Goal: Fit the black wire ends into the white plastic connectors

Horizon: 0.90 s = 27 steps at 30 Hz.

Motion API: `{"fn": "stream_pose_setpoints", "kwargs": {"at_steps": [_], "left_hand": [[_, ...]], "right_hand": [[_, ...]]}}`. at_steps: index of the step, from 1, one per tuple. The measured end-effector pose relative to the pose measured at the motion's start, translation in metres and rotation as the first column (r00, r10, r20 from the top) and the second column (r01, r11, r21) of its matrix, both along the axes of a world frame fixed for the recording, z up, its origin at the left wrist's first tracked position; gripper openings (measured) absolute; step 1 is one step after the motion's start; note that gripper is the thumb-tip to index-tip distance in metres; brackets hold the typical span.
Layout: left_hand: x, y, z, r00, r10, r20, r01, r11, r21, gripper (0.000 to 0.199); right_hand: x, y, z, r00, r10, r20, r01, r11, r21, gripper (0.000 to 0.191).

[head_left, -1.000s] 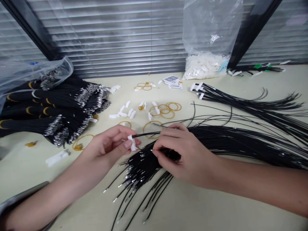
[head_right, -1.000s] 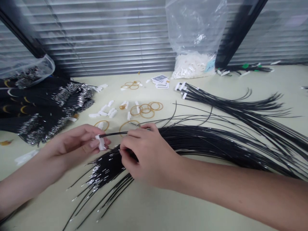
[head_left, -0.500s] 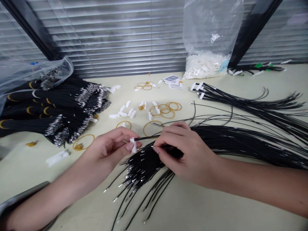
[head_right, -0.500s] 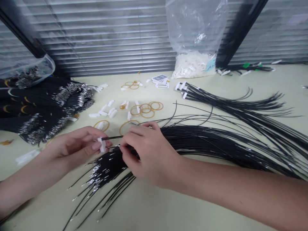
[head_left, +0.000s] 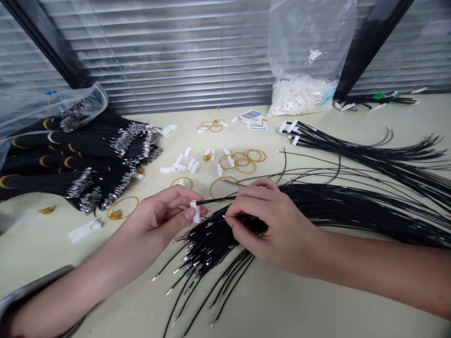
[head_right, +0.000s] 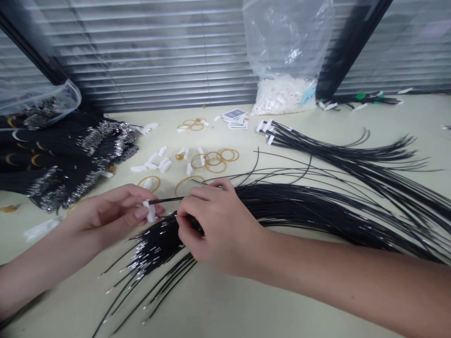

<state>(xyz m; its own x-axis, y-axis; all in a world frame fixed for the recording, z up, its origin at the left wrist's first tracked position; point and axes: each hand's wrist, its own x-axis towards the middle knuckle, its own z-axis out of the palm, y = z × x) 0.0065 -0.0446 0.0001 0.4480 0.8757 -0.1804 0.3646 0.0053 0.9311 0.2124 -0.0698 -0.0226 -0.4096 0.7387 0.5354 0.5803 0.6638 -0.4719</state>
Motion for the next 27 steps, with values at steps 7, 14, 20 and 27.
{"fn": "stream_pose_setpoints", "kwargs": {"at_steps": [7, 14, 20, 27], "left_hand": [[0.0004, 0.0014, -0.0007, 1.000, 0.008, 0.027, -0.008, 1.000, -0.013, 0.028], [0.0003, 0.0009, 0.0000, 1.000, 0.006, -0.002, -0.006, 1.000, -0.009, 0.027], [-0.0028, 0.0008, -0.0023, 0.999, -0.003, -0.032, 0.003, 1.000, 0.000, 0.028], [0.0001, 0.0013, -0.0006, 1.000, 0.016, -0.014, -0.016, 1.000, 0.014, 0.026]], "right_hand": [[-0.0009, -0.0012, -0.0009, 1.000, -0.005, -0.003, 0.004, 1.000, -0.019, 0.011], [-0.0007, -0.0007, -0.0009, 1.000, -0.003, -0.012, 0.003, 1.000, -0.016, 0.010], [-0.0003, -0.0001, 0.0001, 0.998, 0.037, -0.046, -0.037, 0.999, 0.011, 0.009], [-0.0003, 0.0004, -0.0012, 0.998, 0.049, -0.039, -0.048, 0.999, 0.016, 0.009]]}}
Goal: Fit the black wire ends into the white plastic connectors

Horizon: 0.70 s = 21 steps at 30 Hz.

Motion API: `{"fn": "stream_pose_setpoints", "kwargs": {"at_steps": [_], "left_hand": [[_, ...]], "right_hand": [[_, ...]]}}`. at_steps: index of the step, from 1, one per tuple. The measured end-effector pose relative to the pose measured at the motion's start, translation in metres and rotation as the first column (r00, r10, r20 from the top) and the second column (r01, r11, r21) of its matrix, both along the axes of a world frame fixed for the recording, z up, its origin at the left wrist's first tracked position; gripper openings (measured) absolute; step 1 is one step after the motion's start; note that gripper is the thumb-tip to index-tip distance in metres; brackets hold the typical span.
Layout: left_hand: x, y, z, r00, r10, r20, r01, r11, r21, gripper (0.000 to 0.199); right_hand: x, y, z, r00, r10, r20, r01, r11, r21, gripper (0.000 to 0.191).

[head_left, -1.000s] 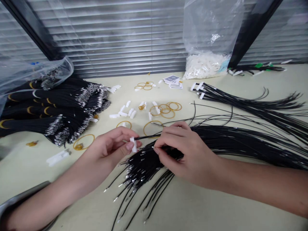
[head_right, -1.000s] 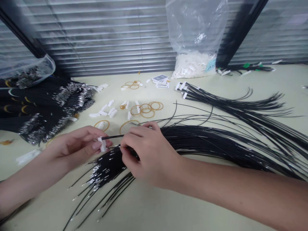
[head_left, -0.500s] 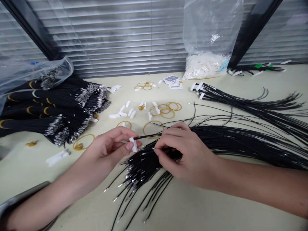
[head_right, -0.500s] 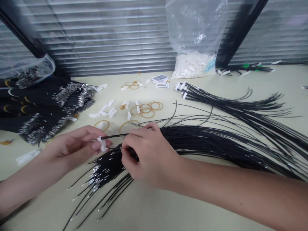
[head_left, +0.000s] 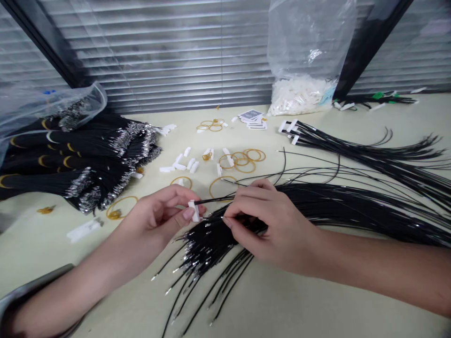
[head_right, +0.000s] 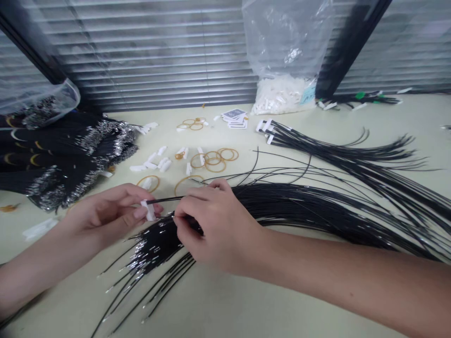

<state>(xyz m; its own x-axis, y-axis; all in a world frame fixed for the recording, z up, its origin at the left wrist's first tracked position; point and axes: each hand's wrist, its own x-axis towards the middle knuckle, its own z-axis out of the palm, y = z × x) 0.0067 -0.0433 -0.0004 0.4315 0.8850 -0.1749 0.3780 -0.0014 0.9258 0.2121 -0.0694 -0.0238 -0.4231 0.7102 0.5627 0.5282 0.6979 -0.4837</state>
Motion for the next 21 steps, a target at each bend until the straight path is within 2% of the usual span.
{"fn": "stream_pose_setpoints", "kwargs": {"at_steps": [8, 14, 21], "left_hand": [[-0.0017, -0.0001, -0.0020, 0.999, -0.004, -0.049, 0.006, 0.999, 0.034, 0.027], [-0.0012, -0.0045, 0.0001, 0.999, -0.031, -0.043, 0.034, 0.998, 0.057, 0.024], [0.0021, -0.0056, 0.0025, 0.998, -0.062, -0.024, 0.064, 0.996, 0.060, 0.020]], "right_hand": [[0.0006, -0.0007, -0.0008, 1.000, 0.014, -0.009, -0.014, 1.000, 0.015, 0.009], [-0.0001, -0.0027, 0.0016, 0.998, -0.068, 0.012, 0.068, 0.998, -0.003, 0.008], [-0.0002, -0.0041, 0.0028, 0.999, -0.038, 0.018, 0.038, 0.999, -0.021, 0.009]]}}
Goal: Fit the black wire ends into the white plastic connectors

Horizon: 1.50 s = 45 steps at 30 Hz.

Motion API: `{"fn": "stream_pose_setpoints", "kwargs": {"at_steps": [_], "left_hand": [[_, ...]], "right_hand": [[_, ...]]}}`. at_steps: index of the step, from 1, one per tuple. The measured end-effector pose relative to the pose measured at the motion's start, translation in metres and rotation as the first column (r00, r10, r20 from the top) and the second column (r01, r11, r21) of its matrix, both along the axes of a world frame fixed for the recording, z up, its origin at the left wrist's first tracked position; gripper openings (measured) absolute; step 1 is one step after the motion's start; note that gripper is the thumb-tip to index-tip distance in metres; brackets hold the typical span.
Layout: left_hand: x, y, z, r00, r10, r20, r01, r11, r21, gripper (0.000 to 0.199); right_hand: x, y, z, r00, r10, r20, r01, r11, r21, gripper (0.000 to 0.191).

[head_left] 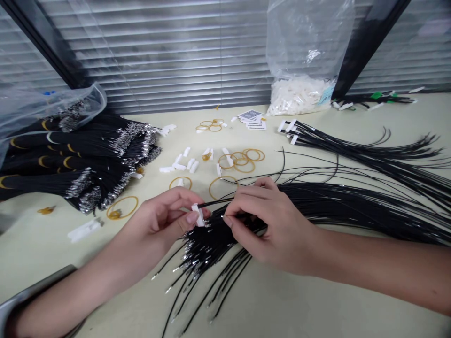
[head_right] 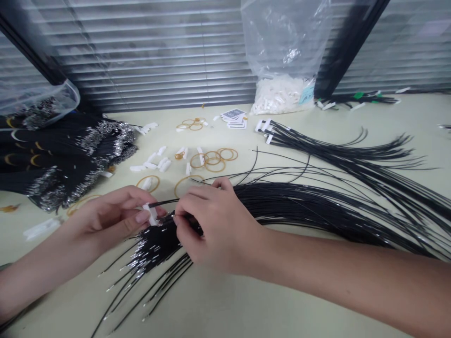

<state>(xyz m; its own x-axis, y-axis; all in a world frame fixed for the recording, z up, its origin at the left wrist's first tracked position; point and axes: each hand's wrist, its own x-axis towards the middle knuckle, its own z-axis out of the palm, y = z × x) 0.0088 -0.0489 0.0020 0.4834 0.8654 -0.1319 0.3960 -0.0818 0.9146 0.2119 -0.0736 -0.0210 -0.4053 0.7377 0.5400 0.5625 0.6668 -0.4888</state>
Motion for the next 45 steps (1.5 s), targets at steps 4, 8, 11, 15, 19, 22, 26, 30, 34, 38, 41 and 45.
{"fn": "stream_pose_setpoints", "kwargs": {"at_steps": [4, 8, 11, 15, 19, 22, 26, 30, 34, 38, 41, 45], "left_hand": [[-0.0006, 0.0011, -0.0016, 1.000, -0.004, 0.000, 0.004, 1.000, -0.011, 0.020], [-0.0011, 0.0016, -0.0020, 1.000, -0.004, 0.002, 0.004, 1.000, -0.005, 0.020], [-0.0009, 0.0018, -0.0016, 1.000, -0.008, 0.013, 0.008, 1.000, -0.006, 0.019], [-0.0012, 0.0028, -0.0018, 1.000, -0.006, 0.028, 0.007, 0.999, -0.033, 0.020], [-0.0022, 0.0037, -0.0024, 0.999, -0.008, 0.038, 0.010, 0.999, -0.045, 0.020], [-0.0025, 0.0031, -0.0023, 0.999, -0.001, 0.048, 0.003, 0.999, -0.046, 0.019], [-0.0022, 0.0017, -0.0016, 0.999, 0.002, 0.049, 0.002, 0.998, -0.066, 0.019], [-0.0018, 0.0014, -0.0011, 0.999, 0.010, 0.045, -0.006, 0.997, -0.079, 0.020], [-0.0012, 0.0019, -0.0008, 0.999, 0.020, 0.042, -0.017, 0.998, -0.066, 0.020], [-0.0011, 0.0022, -0.0006, 0.999, 0.025, 0.046, -0.022, 0.997, -0.070, 0.021], [-0.0009, 0.0024, -0.0005, 0.998, 0.029, 0.062, -0.024, 0.996, -0.090, 0.021], [-0.0009, 0.0032, -0.0008, 0.996, 0.041, 0.076, -0.033, 0.994, -0.108, 0.024]], "right_hand": [[-0.0002, 0.0019, -0.0005, 1.000, 0.010, -0.012, -0.011, 1.000, -0.011, 0.009], [-0.0003, 0.0034, -0.0007, 1.000, 0.014, -0.023, -0.014, 0.999, -0.029, 0.008], [-0.0001, 0.0023, 0.0001, 0.999, 0.010, -0.042, -0.011, 1.000, -0.026, 0.008], [-0.0003, -0.0001, 0.0014, 0.999, 0.002, -0.046, -0.003, 1.000, -0.028, 0.008], [-0.0009, -0.0012, 0.0025, 0.998, 0.005, -0.068, -0.006, 1.000, -0.017, 0.008], [-0.0002, -0.0016, 0.0033, 0.998, 0.002, -0.067, -0.003, 1.000, -0.005, 0.008], [0.0012, -0.0012, 0.0034, 0.999, 0.007, -0.049, -0.007, 1.000, -0.010, 0.007], [0.0005, -0.0005, 0.0027, 0.999, 0.008, -0.041, -0.008, 1.000, -0.012, 0.007], [-0.0001, -0.0008, 0.0024, 1.000, 0.000, -0.029, -0.001, 1.000, -0.010, 0.008], [0.0007, -0.0005, 0.0018, 1.000, 0.005, -0.005, -0.005, 1.000, -0.021, 0.008], [0.0008, -0.0001, 0.0013, 1.000, 0.014, 0.009, -0.014, 1.000, -0.028, 0.009], [0.0003, -0.0004, 0.0011, 1.000, 0.021, 0.013, -0.021, 0.999, -0.028, 0.009]]}}
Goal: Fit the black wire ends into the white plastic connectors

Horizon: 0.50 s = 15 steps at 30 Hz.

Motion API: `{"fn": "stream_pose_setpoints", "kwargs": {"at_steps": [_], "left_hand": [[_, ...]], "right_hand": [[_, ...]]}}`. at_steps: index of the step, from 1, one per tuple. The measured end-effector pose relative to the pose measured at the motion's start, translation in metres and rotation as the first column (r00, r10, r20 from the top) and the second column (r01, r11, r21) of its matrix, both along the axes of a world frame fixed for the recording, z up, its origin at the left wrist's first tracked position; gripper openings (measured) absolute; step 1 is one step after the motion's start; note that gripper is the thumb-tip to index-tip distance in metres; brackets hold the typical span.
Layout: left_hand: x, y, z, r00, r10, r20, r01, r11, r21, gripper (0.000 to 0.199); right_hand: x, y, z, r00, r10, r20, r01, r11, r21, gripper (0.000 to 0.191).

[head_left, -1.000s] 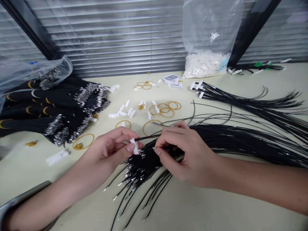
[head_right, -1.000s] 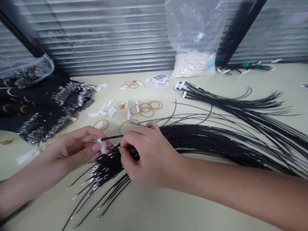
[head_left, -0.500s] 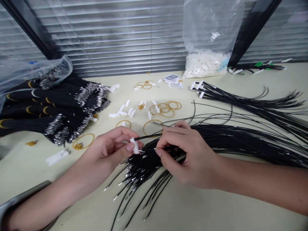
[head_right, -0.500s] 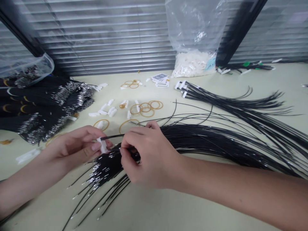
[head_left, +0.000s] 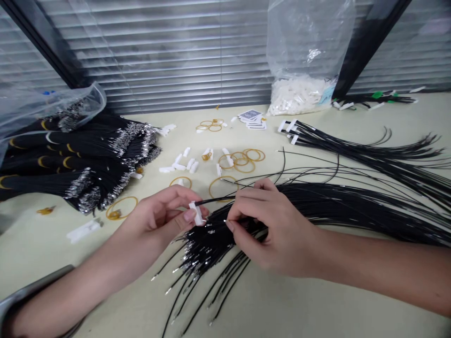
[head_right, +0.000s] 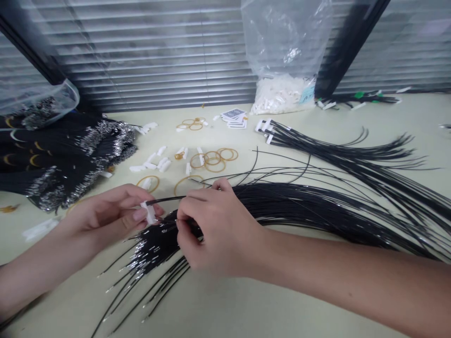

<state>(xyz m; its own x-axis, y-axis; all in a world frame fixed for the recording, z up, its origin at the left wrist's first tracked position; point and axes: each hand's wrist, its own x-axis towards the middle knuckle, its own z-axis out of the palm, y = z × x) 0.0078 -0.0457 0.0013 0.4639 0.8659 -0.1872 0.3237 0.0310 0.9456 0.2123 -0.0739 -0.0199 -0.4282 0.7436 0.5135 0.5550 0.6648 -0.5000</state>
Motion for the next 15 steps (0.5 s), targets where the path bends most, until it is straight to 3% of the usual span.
{"fn": "stream_pose_setpoints", "kwargs": {"at_steps": [8, 15], "left_hand": [[0.0008, -0.0024, -0.0001, 0.996, -0.042, -0.084, 0.048, 0.996, 0.080, 0.023], [0.0041, -0.0067, 0.0017, 0.991, -0.009, -0.136, 0.026, 0.992, 0.120, 0.021]], "right_hand": [[-0.0002, 0.0013, -0.0012, 1.000, 0.007, -0.005, -0.007, 1.000, 0.020, 0.008], [-0.0021, 0.0010, -0.0009, 1.000, 0.022, 0.009, -0.022, 1.000, 0.016, 0.010]]}}
